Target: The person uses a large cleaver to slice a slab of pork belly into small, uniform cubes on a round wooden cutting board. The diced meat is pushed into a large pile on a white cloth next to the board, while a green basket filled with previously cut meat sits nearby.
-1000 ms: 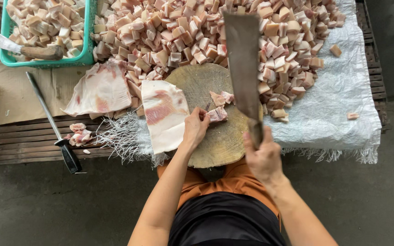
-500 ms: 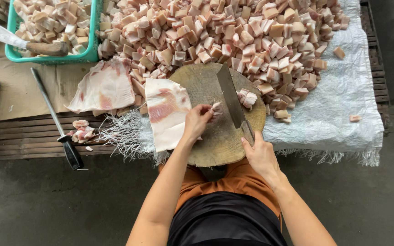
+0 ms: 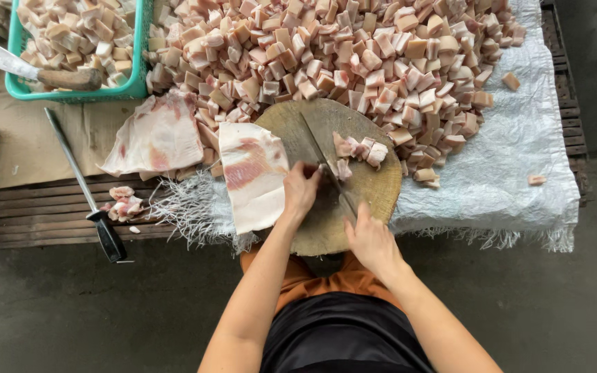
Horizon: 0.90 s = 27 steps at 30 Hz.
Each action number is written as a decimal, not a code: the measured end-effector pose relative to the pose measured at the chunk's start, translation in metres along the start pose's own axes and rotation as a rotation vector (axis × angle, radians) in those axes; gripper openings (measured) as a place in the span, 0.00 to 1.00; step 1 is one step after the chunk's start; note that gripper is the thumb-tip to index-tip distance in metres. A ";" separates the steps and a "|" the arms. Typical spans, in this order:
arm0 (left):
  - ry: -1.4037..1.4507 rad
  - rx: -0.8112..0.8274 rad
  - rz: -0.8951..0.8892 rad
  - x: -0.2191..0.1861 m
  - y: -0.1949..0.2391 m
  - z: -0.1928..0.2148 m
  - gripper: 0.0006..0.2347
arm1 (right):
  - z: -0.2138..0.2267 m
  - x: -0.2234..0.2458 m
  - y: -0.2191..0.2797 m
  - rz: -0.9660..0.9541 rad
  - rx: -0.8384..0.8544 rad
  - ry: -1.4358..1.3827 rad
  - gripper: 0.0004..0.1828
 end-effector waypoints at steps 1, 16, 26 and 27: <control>-0.100 -0.055 -0.067 -0.002 -0.004 0.002 0.09 | -0.007 -0.003 0.002 0.003 0.016 0.073 0.22; -0.271 0.121 -0.129 -0.022 -0.007 -0.013 0.13 | 0.055 -0.032 0.007 -0.298 -0.108 -0.489 0.17; -0.512 0.192 -0.114 -0.100 -0.007 -0.084 0.42 | 0.079 -0.066 0.005 -0.361 -0.231 -0.630 0.16; -0.577 0.211 -0.081 -0.106 -0.008 -0.093 0.39 | 0.081 -0.065 0.004 -0.354 -0.233 -0.605 0.16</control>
Point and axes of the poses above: each hand's wrist, its own y-axis away from the middle knuckle, its own z-axis out of the back of the hand, x = y × z, the point moved 3 cm from there along -y, towards the middle knuckle, and after that the axes turned 7 degrees about z, right-handed, at the moved point
